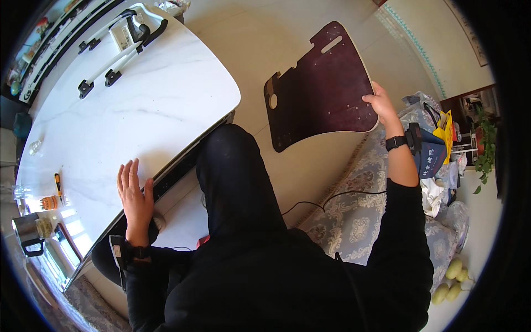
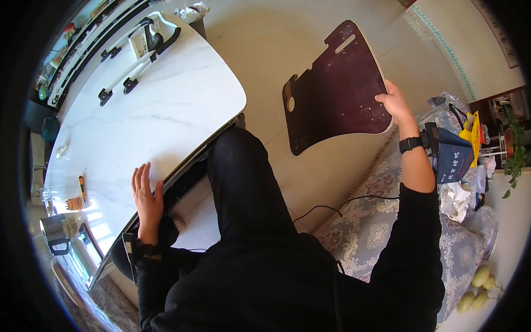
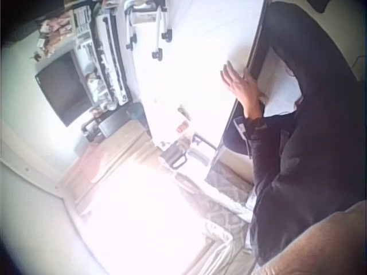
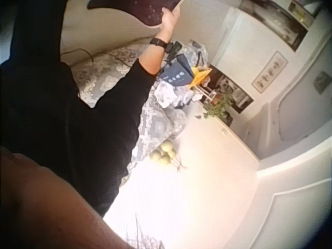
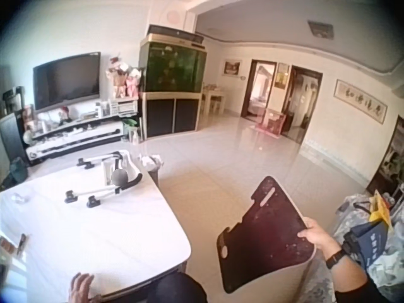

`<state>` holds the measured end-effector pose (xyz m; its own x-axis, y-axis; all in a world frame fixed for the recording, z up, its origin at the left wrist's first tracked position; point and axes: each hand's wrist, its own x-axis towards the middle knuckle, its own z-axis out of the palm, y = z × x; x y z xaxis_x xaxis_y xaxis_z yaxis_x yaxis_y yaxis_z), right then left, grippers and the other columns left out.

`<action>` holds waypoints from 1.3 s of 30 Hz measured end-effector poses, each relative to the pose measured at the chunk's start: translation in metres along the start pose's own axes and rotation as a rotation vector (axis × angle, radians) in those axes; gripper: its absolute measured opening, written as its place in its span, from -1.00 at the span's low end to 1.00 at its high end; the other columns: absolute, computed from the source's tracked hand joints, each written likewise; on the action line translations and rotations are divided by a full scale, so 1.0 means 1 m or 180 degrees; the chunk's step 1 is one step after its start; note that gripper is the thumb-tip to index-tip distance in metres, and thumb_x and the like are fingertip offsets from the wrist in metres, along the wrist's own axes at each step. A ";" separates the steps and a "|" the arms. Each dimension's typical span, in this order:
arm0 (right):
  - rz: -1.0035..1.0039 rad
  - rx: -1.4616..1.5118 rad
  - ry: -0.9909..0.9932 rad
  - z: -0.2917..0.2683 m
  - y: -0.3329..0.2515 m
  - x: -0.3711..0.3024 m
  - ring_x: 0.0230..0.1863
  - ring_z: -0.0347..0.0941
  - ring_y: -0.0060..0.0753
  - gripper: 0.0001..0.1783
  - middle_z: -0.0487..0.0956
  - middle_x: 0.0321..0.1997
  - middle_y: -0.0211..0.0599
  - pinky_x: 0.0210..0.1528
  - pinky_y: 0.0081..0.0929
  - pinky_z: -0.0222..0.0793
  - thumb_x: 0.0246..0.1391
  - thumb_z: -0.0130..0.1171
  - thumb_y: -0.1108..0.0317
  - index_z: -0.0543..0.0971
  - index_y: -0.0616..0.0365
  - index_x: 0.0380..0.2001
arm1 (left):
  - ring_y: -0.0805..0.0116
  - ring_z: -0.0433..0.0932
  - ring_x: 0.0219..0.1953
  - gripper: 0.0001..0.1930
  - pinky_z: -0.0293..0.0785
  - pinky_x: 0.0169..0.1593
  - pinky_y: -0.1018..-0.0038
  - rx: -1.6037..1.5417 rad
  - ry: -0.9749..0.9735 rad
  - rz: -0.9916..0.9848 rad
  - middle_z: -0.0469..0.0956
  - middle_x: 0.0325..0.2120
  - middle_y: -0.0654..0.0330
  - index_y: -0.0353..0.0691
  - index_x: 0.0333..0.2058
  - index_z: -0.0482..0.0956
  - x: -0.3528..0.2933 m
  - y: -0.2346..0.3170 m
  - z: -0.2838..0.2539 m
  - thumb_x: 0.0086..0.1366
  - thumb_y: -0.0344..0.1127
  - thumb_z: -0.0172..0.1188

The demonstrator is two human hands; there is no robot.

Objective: The person uses a screwdriver to fasten screws into a brown board attached to a white frame. They tighten multiple screws, then remove the board and set it aside on the floor.

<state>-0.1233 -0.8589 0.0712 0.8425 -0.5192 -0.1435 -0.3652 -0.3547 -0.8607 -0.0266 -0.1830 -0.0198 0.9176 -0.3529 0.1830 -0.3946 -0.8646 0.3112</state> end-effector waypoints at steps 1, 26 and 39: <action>0.0067 -0.0200 0.0104 0.003 -0.003 0.001 -0.03 0.54 -0.43 -0.42 0.64 0.02 -0.30 0.03 -0.43 0.44 -0.02 0.06 0.63 0.48 0.25 0.16 | -0.08 0.12 0.43 -0.40 -0.02 0.46 -0.01 0.0190 0.0099 -0.0016 0.30 0.33 -0.02 -0.10 0.36 0.28 0.000 -0.003 0.004 0.38 -0.23 0.16; -0.0258 -0.0840 0.0059 0.020 -0.014 0.008 -0.20 0.53 -0.50 -0.48 0.64 -0.12 -0.32 -0.16 -0.49 0.45 -0.05 0.11 0.60 0.49 0.26 0.08 | -0.12 -0.06 0.52 -0.62 -0.28 0.50 -0.14 0.0575 0.0706 -0.0059 0.15 0.42 -0.05 -0.22 0.02 0.41 -0.001 -0.010 0.033 0.42 -0.06 0.09; -0.0828 -0.1086 -0.0340 0.057 -0.045 0.025 0.03 0.54 -0.37 -0.49 0.65 0.01 -0.21 0.11 -0.40 0.41 0.11 0.15 0.56 0.44 0.24 0.17 | -0.08 0.19 0.38 -0.56 0.08 0.40 -0.06 -0.0424 0.0479 -0.0245 0.27 0.30 -0.17 -0.27 0.13 0.38 0.011 0.030 0.005 0.36 -0.21 0.21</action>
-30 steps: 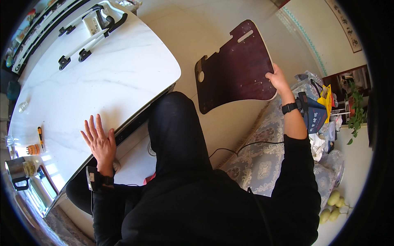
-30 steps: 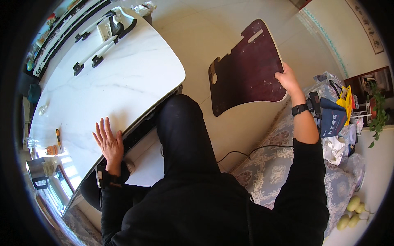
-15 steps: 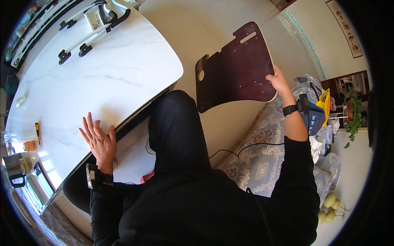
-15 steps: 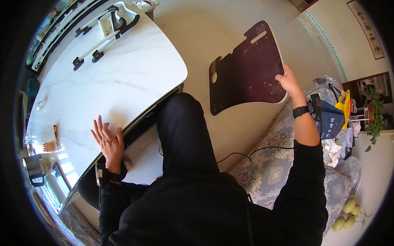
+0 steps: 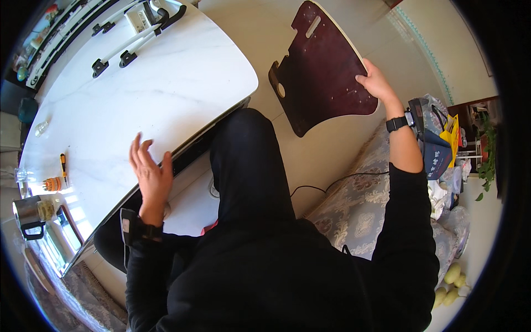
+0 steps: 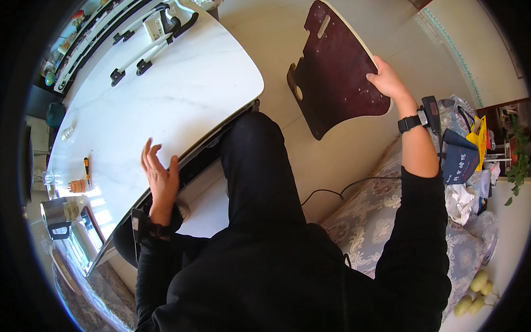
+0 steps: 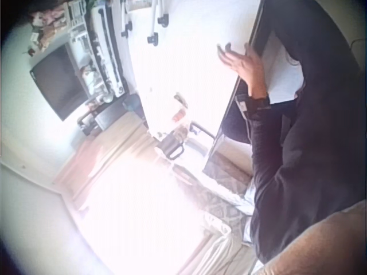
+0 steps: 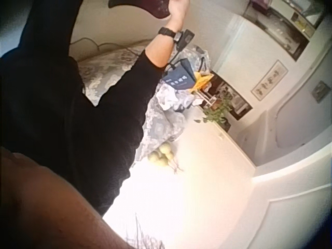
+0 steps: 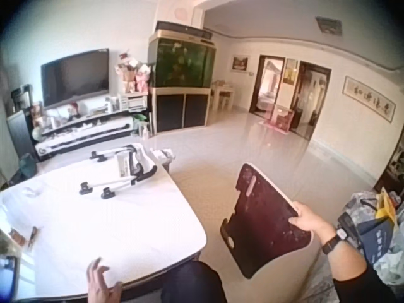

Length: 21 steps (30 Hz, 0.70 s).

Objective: The person uses a screwdriver to fasten screws into a brown board attached to a white frame. They tighten multiple screws, then remove the board and set it aside on the floor.

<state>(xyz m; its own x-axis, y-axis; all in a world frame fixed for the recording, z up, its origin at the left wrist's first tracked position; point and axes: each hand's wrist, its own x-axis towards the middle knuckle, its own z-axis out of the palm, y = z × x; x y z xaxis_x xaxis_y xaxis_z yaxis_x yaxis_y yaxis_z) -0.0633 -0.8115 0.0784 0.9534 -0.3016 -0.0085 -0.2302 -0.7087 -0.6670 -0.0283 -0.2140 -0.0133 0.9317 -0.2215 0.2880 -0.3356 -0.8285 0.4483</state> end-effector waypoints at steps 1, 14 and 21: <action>-0.0042 -0.0304 0.0078 0.002 0.001 0.000 0.02 0.55 -0.33 -0.50 0.65 0.01 -0.17 0.10 -0.38 0.41 0.12 0.17 0.53 0.44 0.24 0.16 | -0.05 0.34 0.29 -0.55 0.27 0.33 0.00 -0.0496 0.0057 0.0188 0.35 0.24 -0.17 -0.27 0.14 0.37 -0.004 0.019 -0.003 0.36 -0.26 0.22; -0.0705 -0.0596 0.0251 0.020 -0.002 0.002 0.06 0.54 0.09 -0.47 0.62 -0.01 0.05 0.12 -0.17 0.44 0.02 0.30 0.44 0.48 0.23 0.10 | 0.03 0.45 0.20 -0.73 0.31 0.28 0.12 -0.0690 -0.0340 0.1265 0.58 0.03 0.08 -0.21 -0.07 0.61 0.034 0.081 -0.020 0.25 -0.37 0.22; -0.0588 -0.0533 0.0086 0.016 0.003 0.003 0.06 0.55 0.09 -0.54 0.63 -0.02 0.08 0.13 -0.19 0.43 0.05 0.28 0.46 0.49 0.28 0.05 | -0.04 0.58 -0.01 -0.69 0.48 0.10 0.22 -0.0155 -0.0805 -0.0571 0.63 -0.09 -0.02 -0.25 -0.06 0.64 -0.043 -0.030 -0.110 0.27 -0.26 0.25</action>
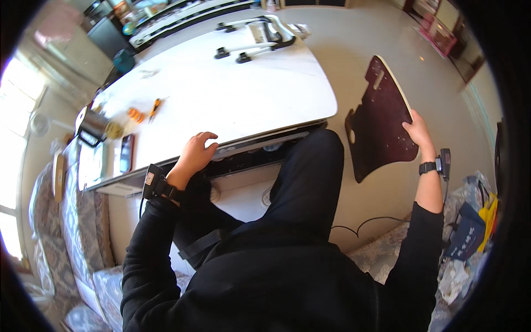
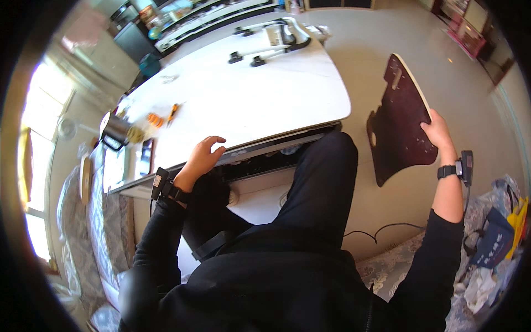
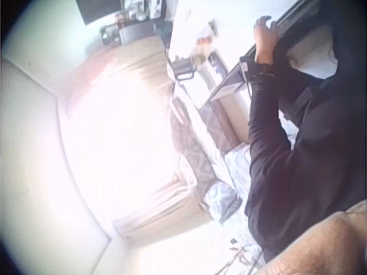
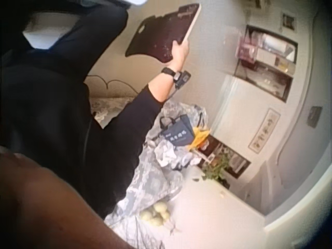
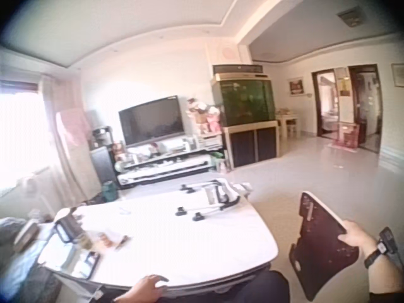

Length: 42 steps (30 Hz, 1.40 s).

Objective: The person uses a screwdriver to fasten screws into a brown board attached to a white frame. They tighten multiple screws, then remove the board and set it aside on the floor.

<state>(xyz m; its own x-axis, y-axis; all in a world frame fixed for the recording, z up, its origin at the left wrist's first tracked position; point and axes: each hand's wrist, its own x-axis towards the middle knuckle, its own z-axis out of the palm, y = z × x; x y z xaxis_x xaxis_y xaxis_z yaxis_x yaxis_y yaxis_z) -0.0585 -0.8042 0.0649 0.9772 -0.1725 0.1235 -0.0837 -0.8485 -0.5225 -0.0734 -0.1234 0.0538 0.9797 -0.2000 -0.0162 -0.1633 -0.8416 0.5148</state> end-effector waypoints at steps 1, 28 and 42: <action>-0.0108 -0.0033 0.0009 0.001 -0.001 0.001 0.05 0.55 0.10 -0.54 0.63 -0.03 0.08 0.13 -0.18 0.43 0.06 0.28 0.45 0.49 0.28 0.05 | -0.03 0.61 -0.05 -0.69 0.52 0.06 0.24 -0.0115 -0.0044 -0.0219 0.64 -0.11 -0.03 -0.27 -0.06 0.64 -0.014 -0.014 -0.003 0.27 -0.27 0.26; -0.0091 -0.0959 0.0155 0.111 -0.166 0.221 -0.01 0.55 0.30 -0.72 0.62 -0.10 0.25 0.06 0.02 0.47 0.10 0.22 0.38 0.56 0.34 -0.16 | -0.18 0.08 0.45 -0.36 -0.17 0.47 -0.17 0.0763 0.1039 0.0041 0.29 0.32 -0.04 -0.23 0.34 0.27 0.059 -0.029 0.080 0.31 -0.24 0.18; -0.0233 -0.0775 0.0299 0.195 -0.229 0.353 -0.02 0.56 0.30 -0.72 0.63 -0.11 0.23 0.02 0.05 0.49 0.15 0.16 0.40 0.51 0.34 -0.11 | -0.28 -0.03 0.48 -0.38 -0.27 0.45 -0.29 0.0827 0.0911 -0.0039 0.23 0.36 -0.10 -0.18 0.29 0.37 0.064 -0.029 0.079 0.28 -0.16 0.20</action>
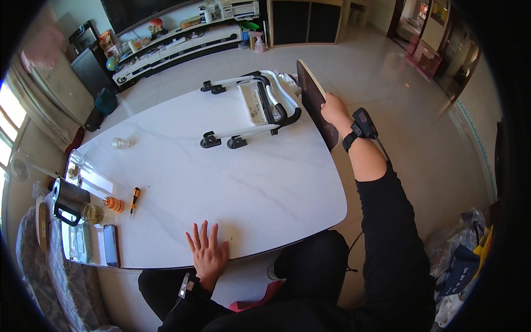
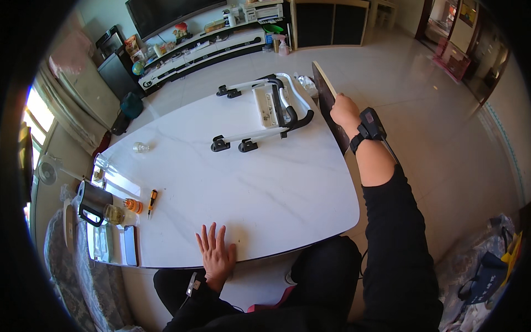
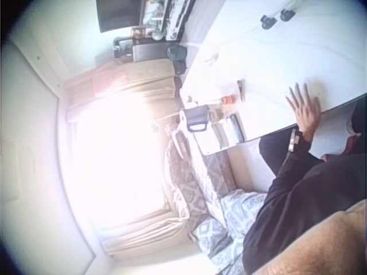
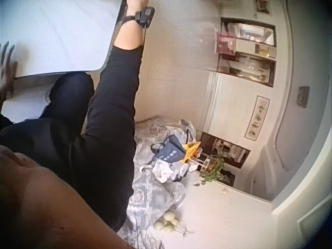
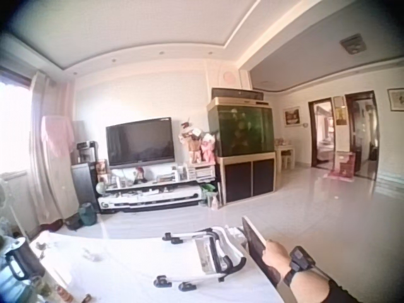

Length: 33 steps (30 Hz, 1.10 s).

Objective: The person uses a screwdriver to fasten screws into a brown board attached to a white frame. They tighten multiple screws, then remove the board and set it aside on the floor.

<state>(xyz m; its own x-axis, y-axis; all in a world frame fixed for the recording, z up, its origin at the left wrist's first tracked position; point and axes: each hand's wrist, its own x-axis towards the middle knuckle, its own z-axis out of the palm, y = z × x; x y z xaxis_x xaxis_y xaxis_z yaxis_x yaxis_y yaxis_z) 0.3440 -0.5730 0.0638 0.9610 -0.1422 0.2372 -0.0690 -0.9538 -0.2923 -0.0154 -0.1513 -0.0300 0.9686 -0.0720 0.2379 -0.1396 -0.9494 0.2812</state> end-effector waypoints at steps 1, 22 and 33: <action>-0.0040 0.0019 -0.0005 0.004 -0.005 0.006 -0.02 0.56 0.30 -0.72 0.63 -0.11 0.23 0.02 0.04 0.49 0.15 0.16 0.40 0.51 0.34 -0.11 | -0.27 -0.03 0.48 -0.38 -0.27 0.45 -0.29 0.0031 -0.0013 -0.0013 0.23 0.36 -0.10 -0.18 0.29 0.37 0.000 0.000 0.000 0.27 -0.16 0.20; -0.0286 0.0039 -0.0340 0.001 0.001 0.045 0.10 0.50 0.31 -0.56 0.57 0.04 0.28 0.16 -0.04 0.44 0.15 0.25 0.31 0.44 0.35 0.02 | -0.24 0.03 0.46 -0.43 -0.24 0.46 -0.26 0.0140 -0.0119 -0.0008 0.28 0.32 -0.07 -0.15 0.24 0.44 0.000 0.004 -0.001 0.22 -0.25 0.17; -0.0259 0.0262 -0.0350 -0.010 -0.001 0.034 0.13 0.50 0.23 -0.53 0.58 0.06 0.17 0.15 -0.07 0.43 0.15 0.26 0.25 0.43 0.27 0.04 | -0.22 0.03 0.46 -0.44 -0.24 0.46 -0.24 0.0156 -0.0118 -0.0028 0.29 0.33 -0.03 -0.13 0.24 0.44 -0.002 0.006 -0.002 0.24 -0.25 0.15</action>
<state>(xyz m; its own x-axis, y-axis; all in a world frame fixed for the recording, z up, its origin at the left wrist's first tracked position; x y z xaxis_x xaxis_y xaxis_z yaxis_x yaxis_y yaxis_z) 0.3740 -0.5796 0.0818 0.9864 -0.0312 0.1617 0.0282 -0.9355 -0.3523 -0.0184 -0.1560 -0.0268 0.9768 -0.0741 0.2008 -0.1218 -0.9638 0.2370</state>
